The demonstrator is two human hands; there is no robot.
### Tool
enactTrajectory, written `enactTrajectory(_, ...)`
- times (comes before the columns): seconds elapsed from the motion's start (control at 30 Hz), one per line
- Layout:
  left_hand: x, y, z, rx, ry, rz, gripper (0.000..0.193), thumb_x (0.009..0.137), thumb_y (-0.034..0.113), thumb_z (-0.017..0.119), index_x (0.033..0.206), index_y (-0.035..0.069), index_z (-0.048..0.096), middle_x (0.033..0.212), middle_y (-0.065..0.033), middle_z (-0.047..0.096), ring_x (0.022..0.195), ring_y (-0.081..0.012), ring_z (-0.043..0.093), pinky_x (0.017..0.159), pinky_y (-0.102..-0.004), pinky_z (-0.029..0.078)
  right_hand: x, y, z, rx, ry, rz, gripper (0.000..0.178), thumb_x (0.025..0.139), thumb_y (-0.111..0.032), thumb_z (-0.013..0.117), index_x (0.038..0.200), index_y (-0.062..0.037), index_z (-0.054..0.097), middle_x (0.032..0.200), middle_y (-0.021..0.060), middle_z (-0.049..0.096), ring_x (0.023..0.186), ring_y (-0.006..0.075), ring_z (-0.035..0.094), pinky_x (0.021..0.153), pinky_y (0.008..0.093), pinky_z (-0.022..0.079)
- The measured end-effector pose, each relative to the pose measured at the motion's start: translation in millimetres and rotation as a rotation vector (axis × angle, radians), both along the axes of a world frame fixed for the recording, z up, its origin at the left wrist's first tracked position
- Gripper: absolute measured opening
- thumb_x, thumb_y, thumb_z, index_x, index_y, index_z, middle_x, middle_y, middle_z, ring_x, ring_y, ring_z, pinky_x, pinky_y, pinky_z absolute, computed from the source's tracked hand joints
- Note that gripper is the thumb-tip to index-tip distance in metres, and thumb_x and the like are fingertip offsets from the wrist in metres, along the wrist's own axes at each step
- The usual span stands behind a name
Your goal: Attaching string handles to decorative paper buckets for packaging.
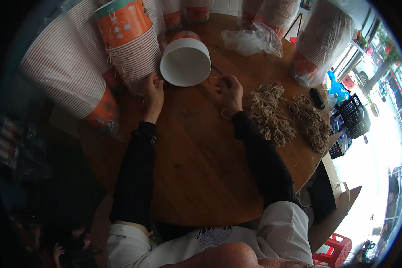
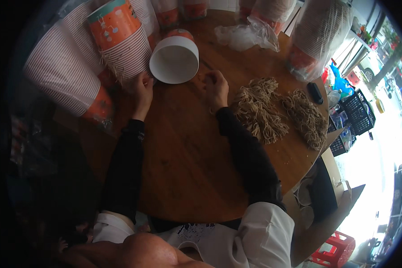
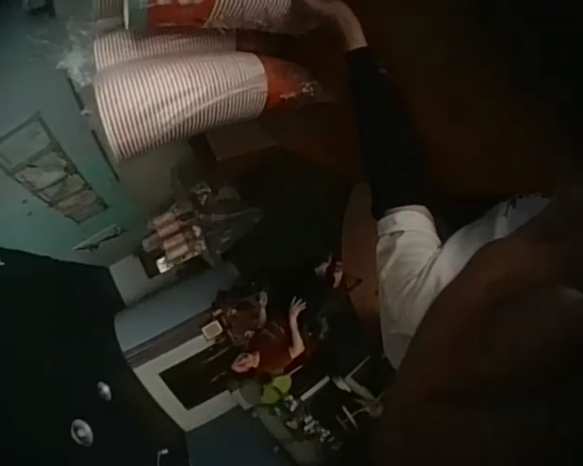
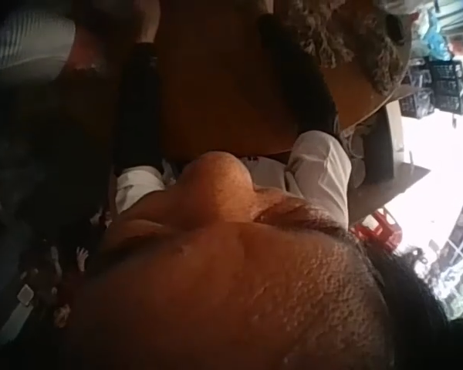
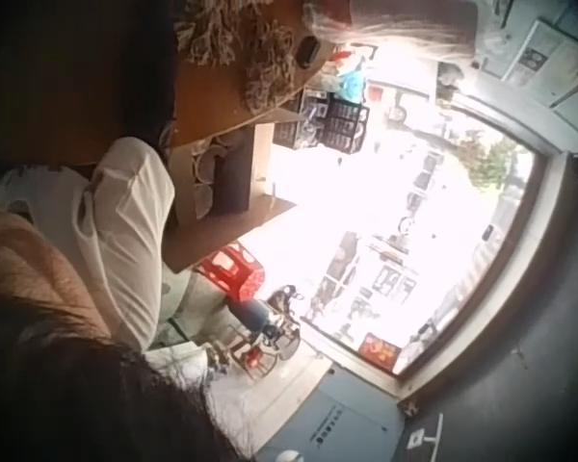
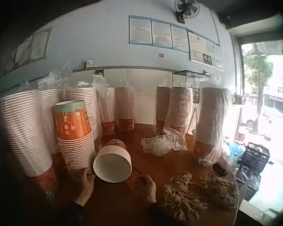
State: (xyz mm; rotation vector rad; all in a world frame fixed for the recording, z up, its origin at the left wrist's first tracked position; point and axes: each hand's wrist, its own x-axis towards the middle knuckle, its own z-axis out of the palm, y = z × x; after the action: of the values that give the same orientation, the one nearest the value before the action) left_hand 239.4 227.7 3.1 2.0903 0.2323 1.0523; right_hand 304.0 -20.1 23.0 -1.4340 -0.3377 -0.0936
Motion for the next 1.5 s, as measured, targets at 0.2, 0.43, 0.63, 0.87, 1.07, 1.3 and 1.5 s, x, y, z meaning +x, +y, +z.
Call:
enactTrajectory(0.2, 23, -8, 2, 0.030, -0.117, 0.081, 0.024, 0.091, 0.010, 0.064, 0.111, -0.001, 0.058, 0.095, -0.0125, 0.064, 0.086, -0.0243, 0.063, 0.075, -0.0355, 0.051, 39, 28, -2, 0.072, -0.125, -0.041, 0.012, 0.091, -0.010, 0.061, 0.097, -0.0003, 0.062, 0.085, 0.0052, 0.065, 0.075, 0.0111, 0.060, 0.066, 0.0268, 0.051)
enactTrajectory(0.43, 20, -14, 4, -0.010, -0.004, 0.194, 0.017, 0.087, 0.012, 0.067, 0.097, 0.000, 0.058, 0.088, -0.0117, 0.063, 0.078, -0.0231, 0.062, 0.070, -0.0353, 0.049, 50, 32, -4, 0.034, -0.151, -0.039, 0.014, 0.092, -0.012, 0.061, 0.097, 0.0004, 0.058, 0.084, 0.0063, 0.064, 0.074, 0.0121, 0.061, 0.066, 0.0267, 0.050)
enactTrajectory(0.63, -1, -31, 13, -0.089, 0.090, 0.119, 0.017, 0.086, 0.012, 0.064, 0.092, -0.001, 0.055, 0.081, -0.0095, 0.058, 0.074, -0.0211, 0.058, 0.070, -0.0349, 0.048, 44, 18, 6, 0.086, -0.072, 0.147, 0.016, 0.095, -0.016, 0.055, 0.099, -0.0008, 0.054, 0.085, 0.0076, 0.063, 0.070, 0.0132, 0.059, 0.059, 0.0280, 0.049)
enactTrajectory(0.87, -24, -55, 30, -0.345, 0.064, -0.166, 0.015, 0.087, 0.012, 0.057, 0.094, -0.001, 0.056, 0.082, -0.0060, 0.057, 0.078, -0.0147, 0.054, 0.074, -0.0327, 0.045, 41, -7, 7, 0.135, 0.068, 0.255, 0.017, 0.097, -0.019, 0.051, 0.107, -0.0052, 0.051, 0.102, 0.0051, 0.060, 0.091, 0.0134, 0.059, 0.066, 0.0288, 0.050)
enactTrajectory(1.07, -42, -60, 35, -0.459, 0.011, -0.268, 0.015, 0.089, 0.016, 0.061, 0.094, 0.002, 0.059, 0.086, -0.0026, 0.058, 0.081, -0.0112, 0.053, 0.076, -0.0278, 0.045, 29, -12, 8, 0.289, 0.024, 0.263, 0.011, 0.098, -0.016, 0.050, 0.104, -0.0064, 0.049, 0.103, 0.0062, 0.060, 0.091, 0.0150, 0.059, 0.073, 0.0312, 0.051)
enactTrajectory(1.3, -94, -45, 14, -0.168, 0.030, -0.294, 0.017, 0.091, 0.015, 0.065, 0.102, 0.002, 0.062, 0.089, -0.0019, 0.063, 0.088, -0.0115, 0.059, 0.080, -0.0271, 0.048, -23, -42, 32, 0.268, 0.119, 0.439, 0.009, 0.099, -0.016, 0.051, 0.100, -0.0069, 0.049, 0.100, 0.0068, 0.063, 0.095, 0.0171, 0.062, 0.074, 0.0318, 0.051)
enactTrajectory(1.5, -139, -38, 15, -0.329, 0.199, -0.172, 0.020, 0.090, 0.016, 0.067, 0.103, 0.002, 0.059, 0.089, -0.0043, 0.062, 0.084, -0.0133, 0.061, 0.072, -0.0283, 0.049, -84, -79, 20, 0.163, 0.201, 0.590, 0.009, 0.099, -0.015, 0.050, 0.103, -0.0071, 0.051, 0.107, 0.0112, 0.066, 0.097, 0.0184, 0.064, 0.078, 0.0312, 0.054)
